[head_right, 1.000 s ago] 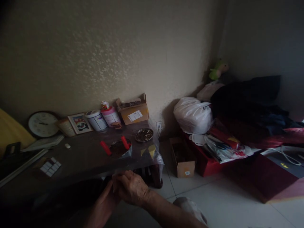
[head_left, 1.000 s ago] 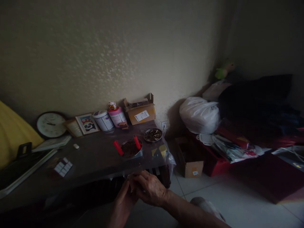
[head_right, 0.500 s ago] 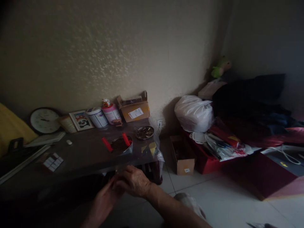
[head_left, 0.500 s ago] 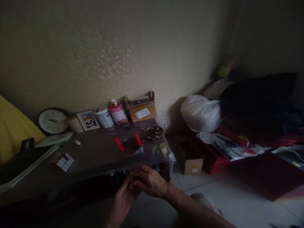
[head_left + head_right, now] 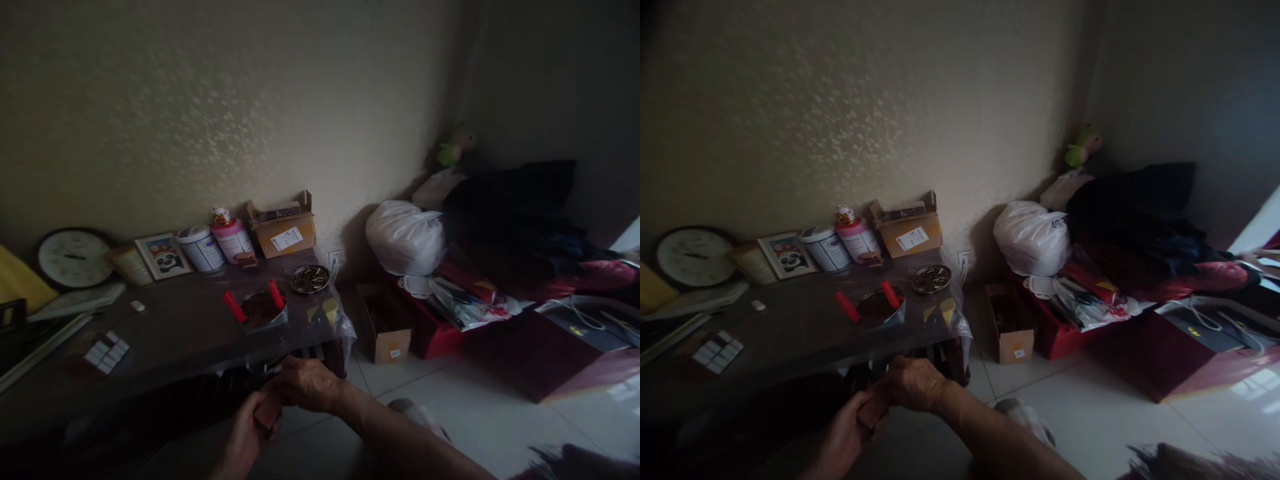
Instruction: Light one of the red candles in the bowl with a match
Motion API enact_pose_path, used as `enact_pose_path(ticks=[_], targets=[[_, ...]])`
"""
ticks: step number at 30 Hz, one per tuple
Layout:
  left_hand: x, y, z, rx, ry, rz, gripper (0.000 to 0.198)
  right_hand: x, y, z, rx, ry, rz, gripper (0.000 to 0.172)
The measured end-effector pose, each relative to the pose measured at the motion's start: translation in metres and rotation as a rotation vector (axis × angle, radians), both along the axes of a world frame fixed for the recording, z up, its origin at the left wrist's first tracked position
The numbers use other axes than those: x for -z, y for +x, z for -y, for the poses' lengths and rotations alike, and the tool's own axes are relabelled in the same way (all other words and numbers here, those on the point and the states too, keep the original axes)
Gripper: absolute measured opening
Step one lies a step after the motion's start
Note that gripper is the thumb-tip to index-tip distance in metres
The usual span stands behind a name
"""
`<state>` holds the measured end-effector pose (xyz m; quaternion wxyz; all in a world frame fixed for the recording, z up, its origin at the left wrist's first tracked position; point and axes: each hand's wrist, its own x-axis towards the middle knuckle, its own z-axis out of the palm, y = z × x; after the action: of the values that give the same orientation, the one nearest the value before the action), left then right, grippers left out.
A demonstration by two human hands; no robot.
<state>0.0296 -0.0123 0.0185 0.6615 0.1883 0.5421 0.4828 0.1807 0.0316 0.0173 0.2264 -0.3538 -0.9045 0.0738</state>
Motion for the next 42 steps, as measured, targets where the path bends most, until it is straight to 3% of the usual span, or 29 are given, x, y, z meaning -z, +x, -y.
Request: enact_pose_path(ticks=[10,15,19,23,28,37,42], targets=[[0.007,-0.004,0.002,0.167,0.172,-0.004,0.025,-0.001,0.003,0.0,-0.06,-0.052,0.013,0.014],[0.003,-0.003,0.004,0.111,0.033,-0.002,0.016,0.0,0.003,-0.002,-0.063,-0.086,-0.012,0.011],[0.005,-0.005,0.004,0.253,0.206,0.011,0.02,-0.003,0.004,-0.002,-0.074,-0.128,-0.027,0.011],[0.012,-0.008,0.003,0.221,0.203,-0.043,0.025,-0.006,0.005,-0.003,-0.107,-0.167,-0.051,0.009],[0.015,-0.008,0.0,0.291,0.307,-0.1,0.032,-0.009,0.007,-0.004,-0.12,-0.217,-0.071,0.007],[0.014,-0.009,0.0,0.269,0.276,-0.193,0.032,0.002,0.013,-0.014,0.056,-0.263,-0.135,0.01],[0.012,-0.011,-0.001,0.186,0.223,-0.224,0.031,-0.004,0.021,-0.019,0.156,-0.273,-0.215,0.014]])
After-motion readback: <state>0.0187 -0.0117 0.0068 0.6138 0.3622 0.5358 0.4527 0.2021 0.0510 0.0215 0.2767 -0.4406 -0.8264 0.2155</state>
